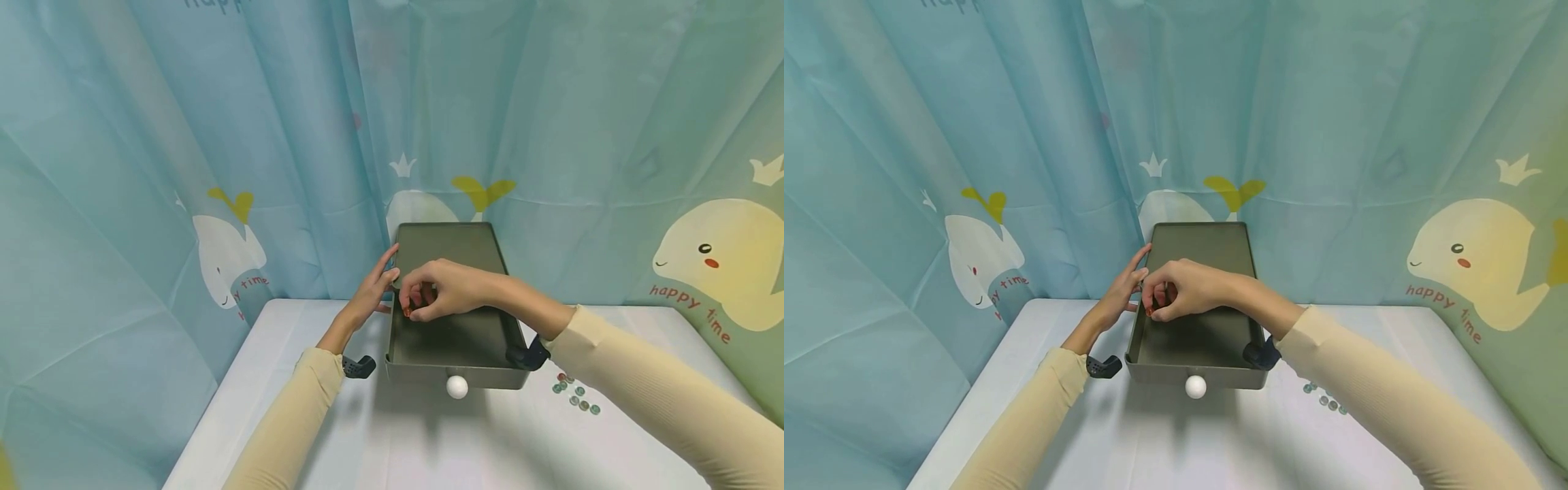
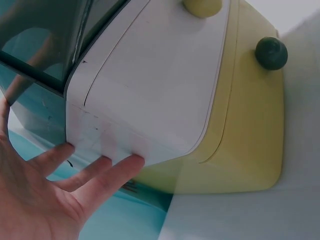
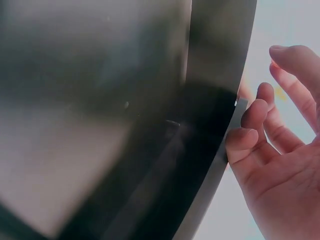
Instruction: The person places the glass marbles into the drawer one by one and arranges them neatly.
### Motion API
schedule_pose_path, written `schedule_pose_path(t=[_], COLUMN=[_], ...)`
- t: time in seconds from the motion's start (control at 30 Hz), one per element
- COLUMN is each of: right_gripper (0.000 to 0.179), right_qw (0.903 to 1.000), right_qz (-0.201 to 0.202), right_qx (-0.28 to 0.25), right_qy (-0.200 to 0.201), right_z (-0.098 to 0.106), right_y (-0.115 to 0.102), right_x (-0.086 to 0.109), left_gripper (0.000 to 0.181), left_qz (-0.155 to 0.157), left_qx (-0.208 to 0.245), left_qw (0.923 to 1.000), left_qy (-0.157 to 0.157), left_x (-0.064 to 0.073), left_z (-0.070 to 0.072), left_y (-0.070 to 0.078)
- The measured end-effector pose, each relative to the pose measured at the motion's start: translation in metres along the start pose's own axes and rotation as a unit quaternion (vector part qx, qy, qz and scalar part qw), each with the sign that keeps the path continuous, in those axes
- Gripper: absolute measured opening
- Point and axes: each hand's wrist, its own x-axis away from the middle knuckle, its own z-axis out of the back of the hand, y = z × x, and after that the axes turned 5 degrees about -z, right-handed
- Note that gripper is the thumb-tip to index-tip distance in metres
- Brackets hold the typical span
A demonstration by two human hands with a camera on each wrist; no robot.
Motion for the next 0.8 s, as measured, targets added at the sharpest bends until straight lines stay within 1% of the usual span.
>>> schedule_pose_path(t=[0.17, 0.43, 0.7, 0.8], right_gripper=[0.012, 0.010, 0.012, 0.011], right_qw=[0.9999, 0.9999, 0.9998, 0.9998], right_qz=[0.007, 0.008, 0.015, 0.014], right_qx=[-0.005, -0.004, -0.001, 0.000], right_qy=[-0.008, -0.012, -0.013, -0.014], right_z=[-0.0018, -0.0036, -0.0033, -0.0032], right_y=[-0.0022, -0.0019, -0.0030, -0.0029], right_x=[-0.0014, -0.0029, -0.0038, -0.0040], left_gripper=[0.062, 0.063, 0.063, 0.063], left_qz=[0.000, -0.003, -0.001, -0.001], left_qx=[0.000, -0.001, 0.000, 0.001], left_qw=[1.0000, 1.0000, 1.0000, 1.0000], left_qy=[0.001, -0.008, -0.002, 0.000], left_x=[0.0004, -0.0008, -0.0007, -0.0002], left_z=[0.0001, 0.0009, 0.0007, 0.0006], left_y=[-0.0004, -0.0011, 0.0000, -0.0001])
